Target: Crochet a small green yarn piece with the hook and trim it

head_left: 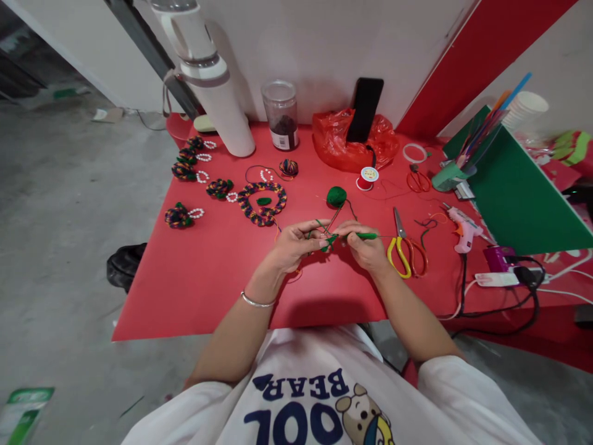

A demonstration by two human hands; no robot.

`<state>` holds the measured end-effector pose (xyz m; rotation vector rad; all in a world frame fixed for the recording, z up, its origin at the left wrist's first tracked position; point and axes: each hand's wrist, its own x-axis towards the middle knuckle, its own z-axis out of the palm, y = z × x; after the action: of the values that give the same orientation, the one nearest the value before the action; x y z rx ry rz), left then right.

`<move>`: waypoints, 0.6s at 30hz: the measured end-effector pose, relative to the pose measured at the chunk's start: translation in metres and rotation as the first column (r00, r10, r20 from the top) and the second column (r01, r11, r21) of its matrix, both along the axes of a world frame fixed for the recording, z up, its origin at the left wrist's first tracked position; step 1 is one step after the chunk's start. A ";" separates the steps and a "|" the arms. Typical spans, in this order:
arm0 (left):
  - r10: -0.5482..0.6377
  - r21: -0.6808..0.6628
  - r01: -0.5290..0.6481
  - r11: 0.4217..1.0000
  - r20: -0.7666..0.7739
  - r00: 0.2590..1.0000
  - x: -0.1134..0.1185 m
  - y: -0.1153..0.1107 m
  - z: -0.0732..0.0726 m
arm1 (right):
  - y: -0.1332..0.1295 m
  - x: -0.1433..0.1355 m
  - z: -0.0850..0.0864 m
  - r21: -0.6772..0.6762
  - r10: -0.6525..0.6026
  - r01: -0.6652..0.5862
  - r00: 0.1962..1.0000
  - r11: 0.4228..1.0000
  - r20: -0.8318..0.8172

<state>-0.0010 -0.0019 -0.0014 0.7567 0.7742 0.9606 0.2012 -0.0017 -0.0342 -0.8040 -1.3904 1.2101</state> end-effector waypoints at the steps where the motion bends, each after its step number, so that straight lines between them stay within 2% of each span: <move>1: -0.001 0.001 0.001 1.000 -0.004 1.000 0.000 0.000 0.001 | 0.000 0.001 0.001 0.000 0.006 -0.006 1.000 1.000 -0.002; 13: -0.005 0.029 0.009 1.000 -0.110 0.994 -0.002 -0.001 0.005 | 0.004 0.014 0.009 -0.073 0.131 -0.133 0.991 0.988 -0.028; 18: 0.019 0.065 -0.006 0.998 -0.202 0.979 -0.003 0.000 0.007 | 0.004 0.022 0.016 -0.074 0.207 -0.205 0.978 0.976 0.025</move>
<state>-0.0036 -0.0023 0.0053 0.9165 0.9299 0.9320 0.2228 0.0024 -0.0181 -0.7442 -1.4928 1.4185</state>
